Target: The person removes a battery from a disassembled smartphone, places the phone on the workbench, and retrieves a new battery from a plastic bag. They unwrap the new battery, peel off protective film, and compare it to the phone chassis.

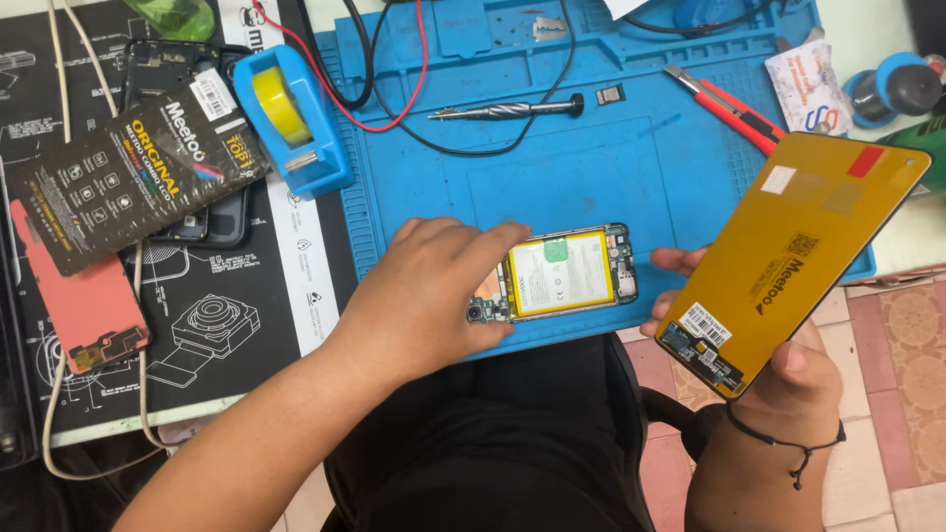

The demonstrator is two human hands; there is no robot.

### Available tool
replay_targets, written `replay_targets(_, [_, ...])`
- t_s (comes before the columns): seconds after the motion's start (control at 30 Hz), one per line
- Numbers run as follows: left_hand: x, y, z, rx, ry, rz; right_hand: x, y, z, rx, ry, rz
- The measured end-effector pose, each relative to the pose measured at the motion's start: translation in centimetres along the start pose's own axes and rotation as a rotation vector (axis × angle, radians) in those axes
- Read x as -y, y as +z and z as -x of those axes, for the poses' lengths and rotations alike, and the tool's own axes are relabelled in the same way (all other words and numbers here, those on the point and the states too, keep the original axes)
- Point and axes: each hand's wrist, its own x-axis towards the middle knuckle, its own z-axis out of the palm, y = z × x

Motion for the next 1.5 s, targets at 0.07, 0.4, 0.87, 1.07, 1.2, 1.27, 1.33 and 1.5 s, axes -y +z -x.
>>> replay_targets(0.07, [-0.3, 0.0, -0.1, -0.045, 0.016, 0.006, 0.1, 0.0, 0.0, -0.014, -0.01, 0.004])
replay_targets(0.4, [-0.1, -1.7, 0.5, 0.075, -0.521, 0.555, -0.2, 0.5, -1.1, 0.02, -0.084, 0.003])
replay_targets(0.87, [2.2, -2.1, 0.8, 0.015, -0.976, 1.238, -3.0, 2.0, -5.2, 0.176, 0.081, -0.16])
replay_targets(1.07, [1.3, -2.0, 2.0, -0.138, -0.645, 1.2, -2.9, 1.8, -5.3, 0.144, 0.14, -0.255])
replay_targets(1.2, [0.8, -1.7, 3.6, -0.187, -0.402, 1.153, -2.9, 2.4, -5.0, 0.112, 0.151, -0.349])
replay_targets(1.27, [1.0, -1.4, 4.4, -0.192, -0.366, 1.18, -3.0, 3.0, -4.8, 0.095, 0.169, -0.392])
replay_targets(1.33, [1.4, -1.0, 5.2, -0.22, -0.313, 1.31, -3.0, 3.7, -4.5, 0.117, 0.186, -0.448])
replay_targets(1.5, [2.3, -0.3, 7.0, -0.271, -0.205, 1.215, -3.2, 6.0, -4.8, 0.214, 0.166, -0.594])
